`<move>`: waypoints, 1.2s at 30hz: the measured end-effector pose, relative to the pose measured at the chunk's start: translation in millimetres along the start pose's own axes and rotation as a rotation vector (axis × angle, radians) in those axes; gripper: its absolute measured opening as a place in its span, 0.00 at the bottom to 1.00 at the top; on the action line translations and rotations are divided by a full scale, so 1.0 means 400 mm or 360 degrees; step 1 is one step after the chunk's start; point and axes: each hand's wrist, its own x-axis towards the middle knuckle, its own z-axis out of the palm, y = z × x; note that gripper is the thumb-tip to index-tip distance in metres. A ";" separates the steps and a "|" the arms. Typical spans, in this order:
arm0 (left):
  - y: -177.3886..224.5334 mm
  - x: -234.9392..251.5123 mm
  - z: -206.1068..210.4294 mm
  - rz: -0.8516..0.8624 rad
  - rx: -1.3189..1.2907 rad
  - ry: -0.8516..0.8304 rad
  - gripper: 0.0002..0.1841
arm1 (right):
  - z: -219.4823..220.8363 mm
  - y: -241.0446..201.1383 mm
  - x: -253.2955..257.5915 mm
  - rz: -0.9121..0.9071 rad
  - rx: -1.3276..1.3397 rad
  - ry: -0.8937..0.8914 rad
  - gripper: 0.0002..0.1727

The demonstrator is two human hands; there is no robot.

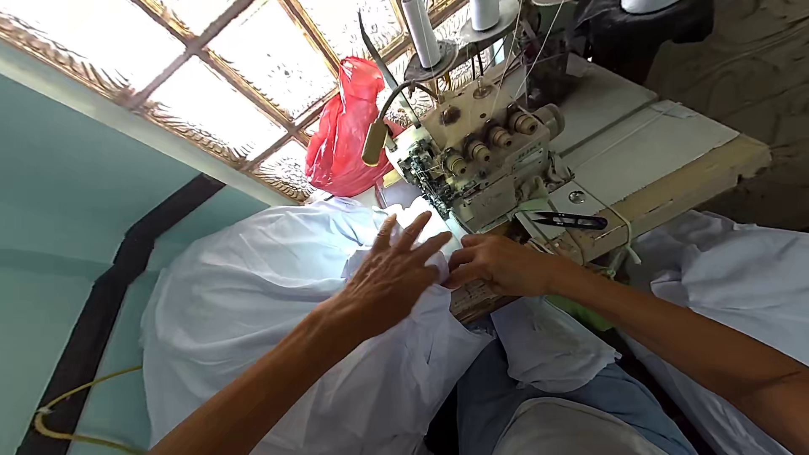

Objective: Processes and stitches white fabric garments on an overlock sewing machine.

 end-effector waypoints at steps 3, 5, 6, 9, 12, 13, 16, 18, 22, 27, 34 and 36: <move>-0.082 -0.029 -0.036 -0.0060 0.0224 0.0126 0.07 | -0.009 0.012 -0.010 0.0147 0.0043 -0.0006 0.22; -0.111 -0.061 -0.090 -0.0070 0.0243 0.0142 0.04 | -0.016 0.016 -0.002 0.0242 0.0055 -0.0010 0.18; -0.109 -0.081 -0.111 -0.0034 0.0236 0.0153 0.07 | -0.017 0.021 0.007 0.0247 0.0022 0.0008 0.14; -0.053 -0.158 -0.152 0.0065 0.0004 0.0154 0.18 | -0.006 0.048 0.031 0.0177 -0.0112 0.0053 0.10; -0.005 -0.232 -0.173 0.0060 -0.0143 0.0149 0.18 | 0.021 0.107 0.057 0.0058 -0.0181 0.0166 0.13; -0.002 -0.253 -0.174 0.0032 -0.0152 0.0162 0.18 | 0.023 0.118 0.068 0.0044 -0.0190 0.0188 0.13; -0.032 -0.303 -0.163 -0.0096 -0.0219 0.0272 0.18 | 0.012 0.113 0.097 0.0135 -0.0252 0.0164 0.13; -0.063 -0.316 -0.148 -0.0206 -0.0225 0.0378 0.18 | 0.005 0.097 0.108 0.0191 -0.0237 0.0149 0.12; -0.109 -0.311 -0.102 -0.0390 -0.0195 0.0513 0.17 | 0.011 0.055 0.134 0.0156 0.0144 0.0228 0.10; -0.136 -0.303 -0.068 -0.0454 -0.0188 0.0613 0.15 | -0.003 0.025 0.167 0.0074 0.0390 0.0210 0.09; -0.124 -0.248 -0.044 -0.0498 -0.0243 0.0675 0.17 | -0.046 0.015 0.095 0.0189 0.0493 0.0075 0.13; -0.135 -0.230 -0.040 -0.0392 -0.0350 0.0631 0.16 | -0.054 0.000 0.050 0.0240 0.0290 -0.0002 0.14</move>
